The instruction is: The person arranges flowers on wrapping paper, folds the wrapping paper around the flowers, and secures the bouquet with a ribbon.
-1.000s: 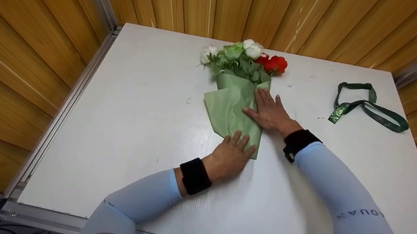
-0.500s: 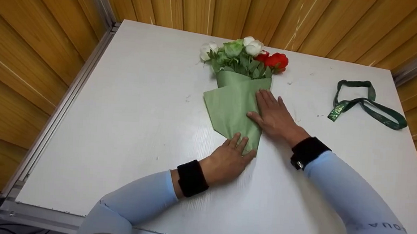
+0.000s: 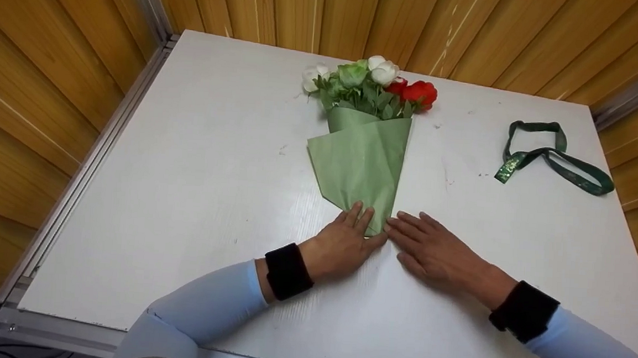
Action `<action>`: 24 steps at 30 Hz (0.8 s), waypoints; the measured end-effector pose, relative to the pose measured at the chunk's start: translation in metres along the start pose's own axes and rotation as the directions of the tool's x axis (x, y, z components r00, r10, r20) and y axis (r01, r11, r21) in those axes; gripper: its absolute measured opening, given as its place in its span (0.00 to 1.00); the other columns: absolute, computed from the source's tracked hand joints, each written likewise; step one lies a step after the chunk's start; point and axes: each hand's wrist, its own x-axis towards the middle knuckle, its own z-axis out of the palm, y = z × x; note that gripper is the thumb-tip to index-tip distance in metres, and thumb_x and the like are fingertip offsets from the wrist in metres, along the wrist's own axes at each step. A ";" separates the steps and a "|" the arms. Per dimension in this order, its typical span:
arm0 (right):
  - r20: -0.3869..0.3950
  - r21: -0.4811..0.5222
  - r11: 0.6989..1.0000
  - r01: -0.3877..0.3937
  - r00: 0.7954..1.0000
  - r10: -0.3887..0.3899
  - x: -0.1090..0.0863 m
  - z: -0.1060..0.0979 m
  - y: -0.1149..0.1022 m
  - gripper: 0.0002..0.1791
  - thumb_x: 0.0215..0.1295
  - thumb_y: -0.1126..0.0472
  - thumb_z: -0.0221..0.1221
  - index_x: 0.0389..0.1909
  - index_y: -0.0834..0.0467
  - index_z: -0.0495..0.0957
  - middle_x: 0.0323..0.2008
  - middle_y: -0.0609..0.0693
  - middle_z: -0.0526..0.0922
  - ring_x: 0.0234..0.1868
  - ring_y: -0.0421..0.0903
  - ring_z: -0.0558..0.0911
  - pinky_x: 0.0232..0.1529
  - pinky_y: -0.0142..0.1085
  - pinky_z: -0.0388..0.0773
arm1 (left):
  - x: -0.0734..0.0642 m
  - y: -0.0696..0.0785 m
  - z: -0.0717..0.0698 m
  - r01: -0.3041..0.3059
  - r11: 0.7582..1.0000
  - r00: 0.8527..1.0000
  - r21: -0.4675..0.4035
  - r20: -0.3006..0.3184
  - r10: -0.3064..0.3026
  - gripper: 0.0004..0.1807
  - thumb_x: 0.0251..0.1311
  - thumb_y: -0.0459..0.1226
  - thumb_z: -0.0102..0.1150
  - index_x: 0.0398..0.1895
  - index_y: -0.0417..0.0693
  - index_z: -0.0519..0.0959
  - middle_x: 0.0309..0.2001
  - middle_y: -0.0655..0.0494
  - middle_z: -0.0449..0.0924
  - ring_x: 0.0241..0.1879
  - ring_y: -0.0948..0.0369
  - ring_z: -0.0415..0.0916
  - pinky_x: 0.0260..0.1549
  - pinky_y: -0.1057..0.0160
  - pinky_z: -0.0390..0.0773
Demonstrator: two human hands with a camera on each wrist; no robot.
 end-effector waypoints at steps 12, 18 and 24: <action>0.051 0.031 0.988 -0.153 0.987 0.152 0.027 -0.009 0.051 0.29 0.83 0.46 0.49 0.80 0.46 0.66 0.81 0.52 0.63 0.84 0.57 0.57 0.80 0.61 0.51 | 0.000 -0.004 -0.001 0.001 1.000 1.000 -0.004 -0.032 -0.001 0.20 0.84 0.43 0.40 0.73 0.63 0.68 0.78 0.35 0.63 0.78 0.37 0.61 0.71 0.50 0.73; -0.008 0.003 0.988 -0.155 0.988 0.155 0.037 -0.010 0.031 0.29 0.82 0.46 0.50 0.76 0.55 0.72 0.77 0.54 0.71 0.81 0.56 0.63 0.78 0.59 0.58 | 0.000 -0.004 -0.002 0.002 1.000 1.000 0.000 -0.002 -0.002 0.21 0.84 0.43 0.39 0.74 0.62 0.66 0.79 0.35 0.61 0.79 0.37 0.60 0.72 0.50 0.71; -0.200 0.081 0.996 -0.024 0.979 0.040 0.043 0.000 0.017 0.23 0.71 0.48 0.65 0.55 0.62 0.84 0.56 0.55 0.86 0.62 0.57 0.79 0.60 0.53 0.77 | -0.001 -0.001 -0.002 -0.003 1.000 1.000 0.025 0.013 0.003 0.26 0.85 0.44 0.37 0.82 0.64 0.60 0.80 0.36 0.60 0.79 0.39 0.59 0.73 0.51 0.70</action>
